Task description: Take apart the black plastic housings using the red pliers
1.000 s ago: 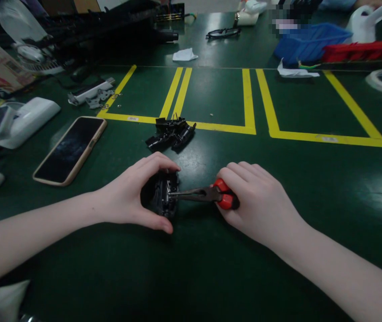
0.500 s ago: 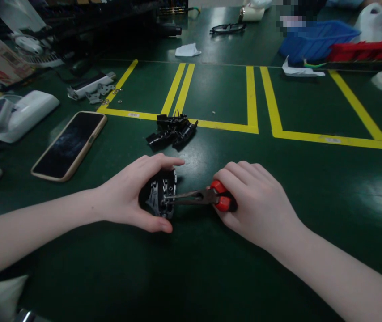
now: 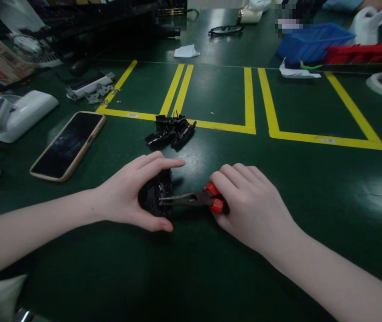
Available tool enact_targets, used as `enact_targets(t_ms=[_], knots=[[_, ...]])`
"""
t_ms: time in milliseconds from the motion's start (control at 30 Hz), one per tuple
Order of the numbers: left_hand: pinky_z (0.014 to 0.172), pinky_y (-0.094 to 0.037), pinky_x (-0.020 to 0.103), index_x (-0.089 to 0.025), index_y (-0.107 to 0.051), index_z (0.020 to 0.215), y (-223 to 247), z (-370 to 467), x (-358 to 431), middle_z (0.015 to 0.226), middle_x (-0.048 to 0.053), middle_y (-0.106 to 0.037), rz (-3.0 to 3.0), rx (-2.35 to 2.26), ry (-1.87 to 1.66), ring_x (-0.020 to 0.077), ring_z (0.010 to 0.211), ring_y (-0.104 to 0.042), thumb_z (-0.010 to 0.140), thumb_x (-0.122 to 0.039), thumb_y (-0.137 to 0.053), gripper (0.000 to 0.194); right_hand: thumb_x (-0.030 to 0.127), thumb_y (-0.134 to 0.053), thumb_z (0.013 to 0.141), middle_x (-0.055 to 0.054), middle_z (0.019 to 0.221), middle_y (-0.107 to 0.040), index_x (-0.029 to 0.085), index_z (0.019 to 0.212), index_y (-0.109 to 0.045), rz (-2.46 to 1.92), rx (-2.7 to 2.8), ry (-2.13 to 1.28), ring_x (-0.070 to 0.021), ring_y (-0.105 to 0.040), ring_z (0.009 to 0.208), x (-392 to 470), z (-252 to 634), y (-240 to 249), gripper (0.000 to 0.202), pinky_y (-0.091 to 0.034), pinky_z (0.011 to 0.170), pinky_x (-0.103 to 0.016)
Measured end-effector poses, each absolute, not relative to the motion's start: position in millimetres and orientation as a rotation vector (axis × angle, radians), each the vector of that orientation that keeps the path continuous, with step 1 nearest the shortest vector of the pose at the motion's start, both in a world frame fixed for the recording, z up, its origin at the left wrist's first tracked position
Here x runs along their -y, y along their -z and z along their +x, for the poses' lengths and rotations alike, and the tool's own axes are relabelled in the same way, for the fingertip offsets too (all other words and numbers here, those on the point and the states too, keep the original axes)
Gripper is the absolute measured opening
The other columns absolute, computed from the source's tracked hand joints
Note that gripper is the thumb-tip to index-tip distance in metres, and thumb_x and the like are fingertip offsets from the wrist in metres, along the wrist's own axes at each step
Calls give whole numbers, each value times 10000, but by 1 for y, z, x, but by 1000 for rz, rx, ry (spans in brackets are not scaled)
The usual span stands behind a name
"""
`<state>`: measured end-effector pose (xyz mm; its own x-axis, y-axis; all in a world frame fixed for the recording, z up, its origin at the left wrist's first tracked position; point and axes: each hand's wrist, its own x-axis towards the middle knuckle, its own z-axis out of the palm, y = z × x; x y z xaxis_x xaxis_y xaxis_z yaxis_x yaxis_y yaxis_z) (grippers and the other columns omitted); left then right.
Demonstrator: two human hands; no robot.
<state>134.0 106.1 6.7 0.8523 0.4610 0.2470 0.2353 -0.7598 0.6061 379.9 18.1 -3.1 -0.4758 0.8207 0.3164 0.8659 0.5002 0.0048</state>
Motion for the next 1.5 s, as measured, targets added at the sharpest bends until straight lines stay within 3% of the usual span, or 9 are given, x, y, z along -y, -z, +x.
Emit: enact_targets(t_ms=[367, 633, 900, 1200, 1367, 1500], knots=[[784, -434, 312, -75, -531, 1327, -6, 135, -106, 1047, 66, -601, 2458, -532, -517, 193, 891, -552, 681, -662, -778, 908, 188, -509, 778, -72, 830, -545, 179, 865, -493, -1407, 2468, 214, -200, -501, 714, -17, 381, 2, 89, -410, 592, -327], [866, -434, 362, -104, -512, 1349, -3, 134, -106, 1109, 93, -658, 2507, -519, -464, 233, 929, -603, 727, -759, -665, 915, 174, -511, 811, -73, 826, -535, 167, 860, -491, -1404, 2493, 258, -191, -481, 716, -17, 380, 3, 54, -394, 598, -313], [790, -411, 343, -76, -473, 1386, -4, 136, -105, 1054, 79, -643, 2563, -494, -444, 208, 875, -591, 741, -753, -651, 952, 158, -511, 807, -66, 826, -533, 171, 856, -489, -1402, 2506, 287, -183, -470, 711, -15, 380, 1, 55, -395, 602, -306], [772, -468, 318, -93, -387, 1426, -2, 136, -100, 1156, 106, -611, 2749, -427, -511, 214, 955, -582, 828, -571, -657, 812, 194, -531, 788, -43, 807, -553, 192, 874, -503, -1474, 2405, 3, -180, -496, 703, -18, 388, 10, 91, -389, 599, -303], [754, -472, 332, -71, -405, 1420, -1, 137, -101, 1099, 104, -627, 2702, -414, -548, 215, 904, -589, 818, -670, -613, 874, 186, -547, 776, -47, 823, -561, 194, 880, -509, -1497, 2393, -18, -185, -504, 720, -17, 387, 10, 111, -398, 605, -307], [835, -470, 372, -63, -400, 1433, -2, 137, -102, 1140, 122, -638, 2660, -445, -463, 237, 954, -588, 800, -712, -611, 931, 172, -552, 783, -46, 834, -559, 191, 886, -511, -1487, 2393, -11, -183, -501, 726, -16, 387, 10, 113, -398, 611, -306]])
